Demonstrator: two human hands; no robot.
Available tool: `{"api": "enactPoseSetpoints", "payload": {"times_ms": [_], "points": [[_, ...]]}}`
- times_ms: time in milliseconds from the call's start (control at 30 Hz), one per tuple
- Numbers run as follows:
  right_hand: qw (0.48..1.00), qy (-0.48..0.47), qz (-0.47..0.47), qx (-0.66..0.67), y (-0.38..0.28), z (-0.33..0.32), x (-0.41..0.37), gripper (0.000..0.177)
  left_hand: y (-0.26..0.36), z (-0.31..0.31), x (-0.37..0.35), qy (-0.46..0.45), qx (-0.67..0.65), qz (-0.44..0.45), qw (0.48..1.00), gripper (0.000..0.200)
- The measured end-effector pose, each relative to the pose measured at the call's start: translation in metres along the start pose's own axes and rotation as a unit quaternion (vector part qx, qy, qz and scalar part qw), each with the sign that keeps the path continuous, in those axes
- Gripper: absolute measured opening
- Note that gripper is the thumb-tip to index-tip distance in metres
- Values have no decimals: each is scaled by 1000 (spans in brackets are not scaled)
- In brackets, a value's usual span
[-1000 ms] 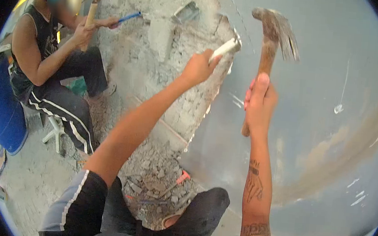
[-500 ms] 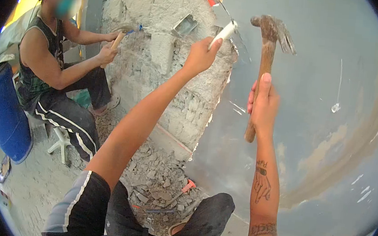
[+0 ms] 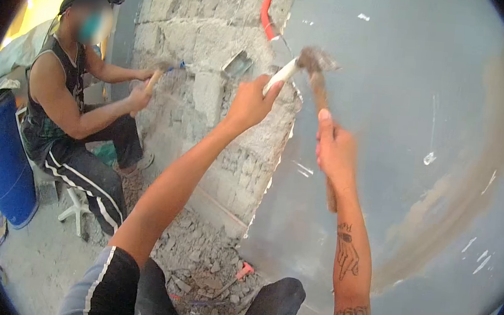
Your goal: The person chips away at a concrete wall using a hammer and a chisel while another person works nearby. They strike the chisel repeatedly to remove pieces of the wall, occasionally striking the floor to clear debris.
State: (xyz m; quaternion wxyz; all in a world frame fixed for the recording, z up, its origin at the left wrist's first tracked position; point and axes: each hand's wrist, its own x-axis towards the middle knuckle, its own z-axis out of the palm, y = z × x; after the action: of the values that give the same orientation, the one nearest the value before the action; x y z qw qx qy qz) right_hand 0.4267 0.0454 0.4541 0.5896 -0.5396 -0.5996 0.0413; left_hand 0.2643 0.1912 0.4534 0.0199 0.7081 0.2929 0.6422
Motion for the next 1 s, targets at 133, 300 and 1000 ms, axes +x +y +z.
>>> {"api": "enactPoseSetpoints", "payload": {"times_ms": [133, 300, 1000], "points": [[998, -16, 64, 10, 11, -1, -3, 57, -14, -1, 5, -5, 3, 34, 999, 42], [997, -15, 57, 55, 0, -10, -9, 57, -15, -8, 11, 11, -41, -45, 998, 42], [992, 27, -86, 91, -42, -28, -16, 64, -26, 11, 27, -24, -76, 17, 997, 48]]}}
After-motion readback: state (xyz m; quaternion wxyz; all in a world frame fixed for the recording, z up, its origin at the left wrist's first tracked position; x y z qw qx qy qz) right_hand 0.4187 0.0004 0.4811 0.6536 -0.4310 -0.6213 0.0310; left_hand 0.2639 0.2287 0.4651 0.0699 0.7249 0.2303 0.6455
